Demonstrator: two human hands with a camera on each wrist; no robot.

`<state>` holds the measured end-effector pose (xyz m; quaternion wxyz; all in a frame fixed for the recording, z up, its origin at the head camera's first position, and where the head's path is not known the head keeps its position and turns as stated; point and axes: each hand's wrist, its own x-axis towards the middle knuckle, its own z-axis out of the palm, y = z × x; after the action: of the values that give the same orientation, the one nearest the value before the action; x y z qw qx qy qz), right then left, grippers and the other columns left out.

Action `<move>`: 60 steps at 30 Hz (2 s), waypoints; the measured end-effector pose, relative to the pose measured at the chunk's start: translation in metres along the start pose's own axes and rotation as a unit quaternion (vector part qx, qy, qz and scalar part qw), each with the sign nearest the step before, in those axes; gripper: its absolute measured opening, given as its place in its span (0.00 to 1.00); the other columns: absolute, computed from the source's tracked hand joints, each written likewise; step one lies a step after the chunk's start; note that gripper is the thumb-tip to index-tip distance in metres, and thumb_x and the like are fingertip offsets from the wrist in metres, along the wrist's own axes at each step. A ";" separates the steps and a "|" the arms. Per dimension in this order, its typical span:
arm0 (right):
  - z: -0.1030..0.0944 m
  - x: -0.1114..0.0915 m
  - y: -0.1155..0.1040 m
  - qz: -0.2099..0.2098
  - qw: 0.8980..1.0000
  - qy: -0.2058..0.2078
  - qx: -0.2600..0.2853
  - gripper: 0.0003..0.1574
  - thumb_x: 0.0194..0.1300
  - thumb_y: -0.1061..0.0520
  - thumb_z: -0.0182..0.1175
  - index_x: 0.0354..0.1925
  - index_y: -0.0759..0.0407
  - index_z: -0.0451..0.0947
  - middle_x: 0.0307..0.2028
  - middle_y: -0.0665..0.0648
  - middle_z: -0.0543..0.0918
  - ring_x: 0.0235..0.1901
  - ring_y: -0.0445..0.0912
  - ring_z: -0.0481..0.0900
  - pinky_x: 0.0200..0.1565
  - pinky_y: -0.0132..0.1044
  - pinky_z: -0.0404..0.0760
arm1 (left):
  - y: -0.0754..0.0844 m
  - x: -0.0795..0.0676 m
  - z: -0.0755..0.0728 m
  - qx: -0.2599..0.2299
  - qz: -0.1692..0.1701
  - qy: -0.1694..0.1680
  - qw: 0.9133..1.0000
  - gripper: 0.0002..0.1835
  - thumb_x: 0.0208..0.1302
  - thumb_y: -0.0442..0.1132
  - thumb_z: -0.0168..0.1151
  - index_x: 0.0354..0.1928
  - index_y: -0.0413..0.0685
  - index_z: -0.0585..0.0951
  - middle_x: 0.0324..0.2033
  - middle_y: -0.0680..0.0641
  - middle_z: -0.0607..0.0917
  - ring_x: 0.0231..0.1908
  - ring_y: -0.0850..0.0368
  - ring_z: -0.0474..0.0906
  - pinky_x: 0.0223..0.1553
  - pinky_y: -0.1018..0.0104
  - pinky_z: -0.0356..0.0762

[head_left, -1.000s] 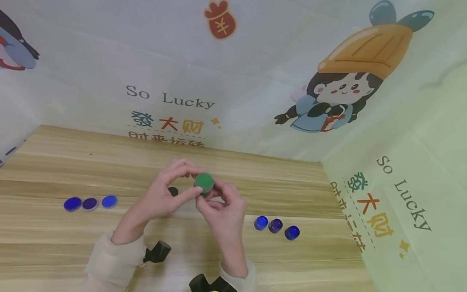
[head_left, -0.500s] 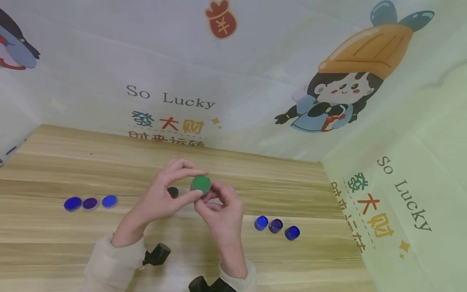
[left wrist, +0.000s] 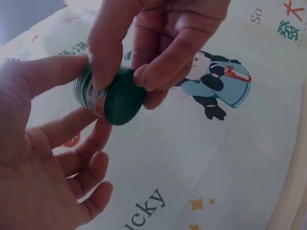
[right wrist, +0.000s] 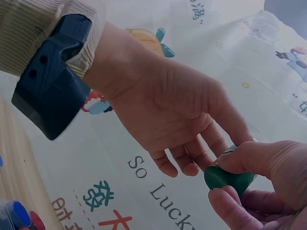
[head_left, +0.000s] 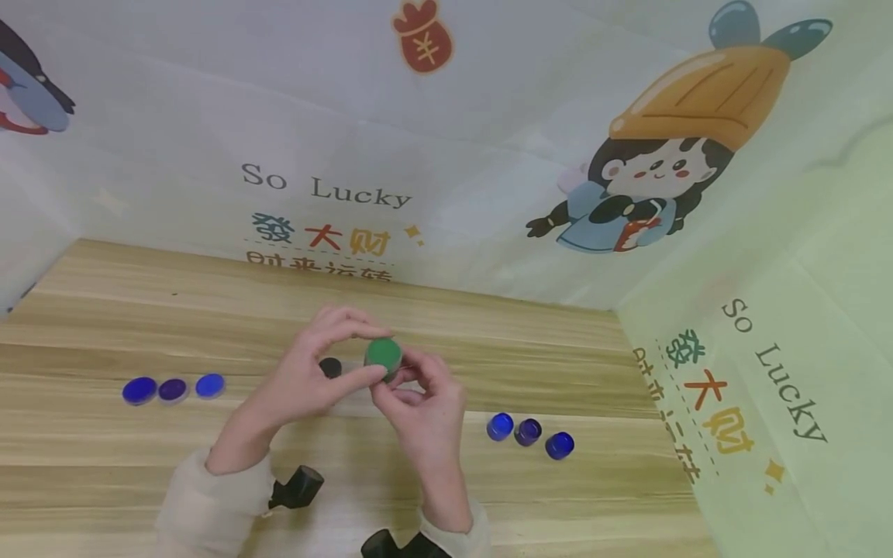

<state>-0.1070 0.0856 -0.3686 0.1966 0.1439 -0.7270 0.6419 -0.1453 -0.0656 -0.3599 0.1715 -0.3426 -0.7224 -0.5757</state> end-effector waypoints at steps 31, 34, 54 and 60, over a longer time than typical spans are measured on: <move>0.002 -0.002 0.002 0.008 1.000 -0.003 0.005 0.18 0.49 0.72 0.66 0.43 0.70 0.79 0.35 0.63 0.79 0.32 0.40 0.76 0.31 0.37 0.82 | -0.002 0.000 0.005 0.039 -0.001 0.027 0.999 0.20 0.39 0.31 0.75 0.36 0.47 0.76 0.38 0.50 0.77 0.46 0.56 0.65 0.48 0.59 0.59; 0.002 -0.002 0.002 0.005 1.000 -0.004 0.009 0.18 0.49 0.72 0.67 0.43 0.71 0.79 0.34 0.64 0.78 0.32 0.40 0.76 0.30 0.37 0.82 | -0.001 0.000 0.004 0.028 0.019 0.018 0.999 0.19 0.45 0.32 0.71 0.42 0.42 0.78 0.41 0.48 0.78 0.47 0.55 0.65 0.47 0.58 0.58; 0.001 -0.001 0.002 0.007 1.000 -0.004 0.009 0.19 0.49 0.73 0.67 0.43 0.71 0.79 0.35 0.64 0.78 0.31 0.40 0.76 0.31 0.37 0.82 | -0.001 0.001 0.004 0.034 -0.004 0.024 0.999 0.20 0.40 0.31 0.75 0.37 0.47 0.78 0.40 0.50 0.77 0.48 0.55 0.65 0.51 0.55 0.57; 0.001 -0.001 0.001 0.001 1.000 -0.004 0.013 0.20 0.49 0.72 0.67 0.43 0.71 0.78 0.34 0.64 0.78 0.30 0.39 0.76 0.30 0.37 0.82 | -0.001 0.000 0.004 0.027 0.019 0.009 0.999 0.21 0.45 0.31 0.70 0.45 0.42 0.79 0.44 0.47 0.78 0.48 0.54 0.66 0.48 0.57 0.59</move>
<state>-0.1065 0.0850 -0.3703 0.1912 0.1481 -0.7192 0.6514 -0.1458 -0.0622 -0.3616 0.1980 -0.3464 -0.7294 -0.5556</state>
